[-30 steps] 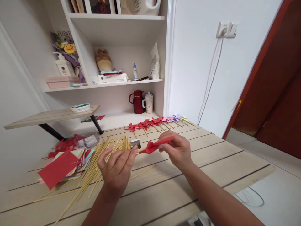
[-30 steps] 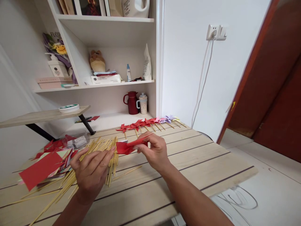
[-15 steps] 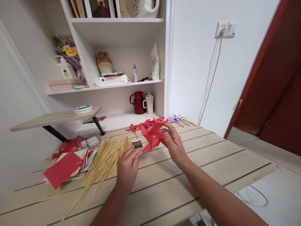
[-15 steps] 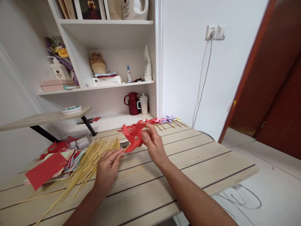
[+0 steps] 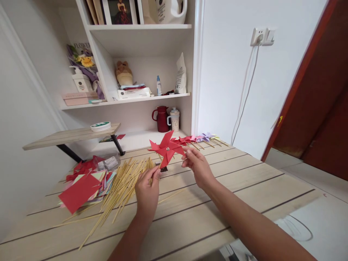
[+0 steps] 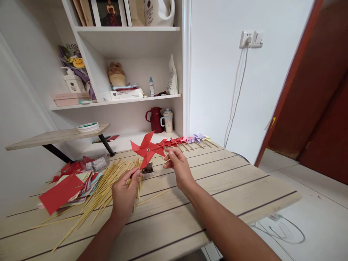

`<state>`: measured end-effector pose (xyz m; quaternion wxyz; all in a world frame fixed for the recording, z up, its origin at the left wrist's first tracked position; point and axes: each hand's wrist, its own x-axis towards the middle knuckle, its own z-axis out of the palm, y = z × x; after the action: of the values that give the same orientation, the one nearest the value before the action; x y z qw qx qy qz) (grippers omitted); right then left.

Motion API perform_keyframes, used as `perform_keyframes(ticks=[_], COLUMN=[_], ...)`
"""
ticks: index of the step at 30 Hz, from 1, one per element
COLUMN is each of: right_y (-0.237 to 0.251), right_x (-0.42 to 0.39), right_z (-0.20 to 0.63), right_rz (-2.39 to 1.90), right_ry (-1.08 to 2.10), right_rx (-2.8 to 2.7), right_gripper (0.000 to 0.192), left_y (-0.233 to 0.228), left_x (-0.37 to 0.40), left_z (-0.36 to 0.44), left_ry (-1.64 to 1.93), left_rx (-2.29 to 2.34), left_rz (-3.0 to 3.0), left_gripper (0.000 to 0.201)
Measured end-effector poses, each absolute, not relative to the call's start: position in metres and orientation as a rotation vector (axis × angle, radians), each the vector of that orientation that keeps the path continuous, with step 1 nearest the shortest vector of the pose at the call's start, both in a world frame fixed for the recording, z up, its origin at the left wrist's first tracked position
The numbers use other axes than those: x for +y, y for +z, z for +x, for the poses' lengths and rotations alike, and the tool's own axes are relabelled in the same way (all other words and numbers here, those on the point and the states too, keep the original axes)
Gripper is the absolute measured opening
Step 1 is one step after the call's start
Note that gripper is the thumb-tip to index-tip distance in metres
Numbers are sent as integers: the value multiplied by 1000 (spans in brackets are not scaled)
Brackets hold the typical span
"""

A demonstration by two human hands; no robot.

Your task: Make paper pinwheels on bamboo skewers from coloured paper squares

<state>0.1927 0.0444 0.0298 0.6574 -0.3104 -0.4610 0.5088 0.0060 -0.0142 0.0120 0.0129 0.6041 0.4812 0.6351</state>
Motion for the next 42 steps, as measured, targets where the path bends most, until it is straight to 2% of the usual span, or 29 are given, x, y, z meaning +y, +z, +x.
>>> perform_keyframes(ticks=[4,10,16,21,26,31,37,42], right_y=[20,16,9,19,26,25,33,37], right_x=[33,16,21,18,15,17,25,33], right_z=[170,149,147,147,150,151,164,176], right_rz=[-749,-591,-666,-627,-658,-663,-706,-739], right_ry=[1311,1297,1353,1489,1479,1484,1410,1374], right_rx=[-1283,-1554,-1400,-1230,-1194,-1214,-1140,-1070], right_gripper=[45,42,42,36,35,38,36,36], left_y=[8,-1,-8,-10,-9,-11,0,5], left_x=[-12,-11,-8,-6,-8,-10,-21,-24], left_z=[8,10,10,14,16,17,21,23], left_ry=[1922,1998,1956,1950,1927,1803,1597,1466], left_rx=[1499,1570,1632,1694,1678,1679,1541,1413], left_rz=[1669,1897,2065,2276,2453,2307,1914,1806], left_gripper=[21,18,19,27,30,32,49,51])
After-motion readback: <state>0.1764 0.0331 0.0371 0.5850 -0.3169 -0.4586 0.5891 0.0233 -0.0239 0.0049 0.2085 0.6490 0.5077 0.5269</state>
